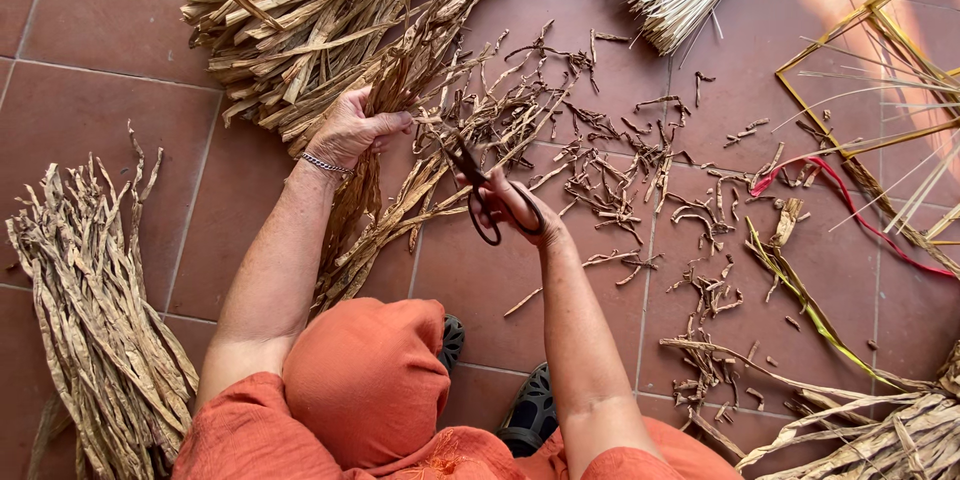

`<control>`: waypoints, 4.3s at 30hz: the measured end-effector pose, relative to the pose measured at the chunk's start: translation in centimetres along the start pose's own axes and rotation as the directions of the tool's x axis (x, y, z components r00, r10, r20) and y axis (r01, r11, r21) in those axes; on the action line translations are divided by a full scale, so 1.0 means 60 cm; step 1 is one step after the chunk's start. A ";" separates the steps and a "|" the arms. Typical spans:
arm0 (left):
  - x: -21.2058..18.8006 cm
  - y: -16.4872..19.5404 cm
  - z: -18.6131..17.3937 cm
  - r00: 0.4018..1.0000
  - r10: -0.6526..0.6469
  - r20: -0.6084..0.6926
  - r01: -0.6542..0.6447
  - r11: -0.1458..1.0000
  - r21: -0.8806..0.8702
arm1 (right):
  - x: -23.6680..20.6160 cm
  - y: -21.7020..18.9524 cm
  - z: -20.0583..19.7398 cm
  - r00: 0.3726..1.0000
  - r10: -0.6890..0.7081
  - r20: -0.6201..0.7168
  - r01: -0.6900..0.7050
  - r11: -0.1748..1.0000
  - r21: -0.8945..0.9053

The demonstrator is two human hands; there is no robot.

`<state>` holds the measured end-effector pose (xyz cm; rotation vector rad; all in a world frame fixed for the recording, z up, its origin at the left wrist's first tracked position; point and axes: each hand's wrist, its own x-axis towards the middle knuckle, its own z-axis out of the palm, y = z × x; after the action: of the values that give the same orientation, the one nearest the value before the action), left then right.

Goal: The person sits on a tiled floor and uses scissors to trim the ends of dried plant stalks. They repeatedly pick up stalks, cut the frayed ends, and place the trimmed stalks into a growing bundle. The person also shakes the bundle to align the stalks and ties the bundle with a red string.

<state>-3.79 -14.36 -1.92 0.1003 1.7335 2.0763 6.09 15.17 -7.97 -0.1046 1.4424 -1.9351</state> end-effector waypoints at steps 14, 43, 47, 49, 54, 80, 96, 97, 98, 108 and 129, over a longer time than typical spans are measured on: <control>0.007 0.004 0.009 0.998 0.055 -0.030 -0.054 0.998 0.011 | -0.018 0.001 -0.038 0.936 -0.263 -0.233 0.302 0.941 0.150; -0.033 0.058 -0.058 0.878 0.424 -0.225 -0.368 0.895 0.251 | 0.003 -0.158 -0.033 0.392 -0.754 -0.527 0.536 0.652 -0.536; -0.034 0.055 -0.063 0.850 0.485 -0.206 -0.395 0.846 0.359 | 0.009 -0.151 -0.028 0.369 -0.790 -0.490 0.579 0.607 -0.544; -0.024 0.054 -0.049 0.832 0.536 -0.145 -0.440 0.795 0.419 | 0.013 -0.151 -0.019 0.369 -0.791 -0.489 0.576 0.607 -0.548; -0.022 0.059 -0.002 0.896 0.440 -0.055 -0.379 0.824 0.421 | 0.018 -0.152 0.013 0.320 -0.840 -0.438 0.617 0.536 -0.577; -0.019 0.025 0.052 0.995 0.072 -0.070 -0.073 0.997 -0.010 | 0.047 -0.109 0.051 0.629 -0.540 -0.560 0.495 0.833 -0.247; -0.014 0.049 0.062 0.998 -0.055 0.001 0.054 0.988 0.146 | 0.033 -0.077 0.016 0.811 -0.385 -0.440 0.201 0.890 -0.409; -0.013 0.048 0.065 0.997 -0.074 0.006 0.072 0.986 0.148 | 0.034 -0.075 0.014 0.782 -0.398 -0.480 0.160 0.872 -0.463; -0.011 0.048 0.068 0.996 -0.091 0.013 0.088 0.985 0.149 | 0.035 -0.072 0.012 0.749 -0.413 -0.518 0.115 0.851 -0.513; 0.004 0.047 0.093 0.998 -0.060 0.000 0.058 0.973 0.225 | 0.015 -0.081 -0.004 0.557 -0.631 -0.541 0.332 0.765 -0.551; 0.005 0.026 0.136 0.996 0.031 0.086 -0.078 0.778 0.624 | -0.025 -0.149 0.027 0.591 -0.734 -0.334 -0.159 0.300 -0.941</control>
<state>-1.86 -6.92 1.27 0.4218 2.3284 1.4118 3.62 15.84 0.86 -0.1351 3.2809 -1.0566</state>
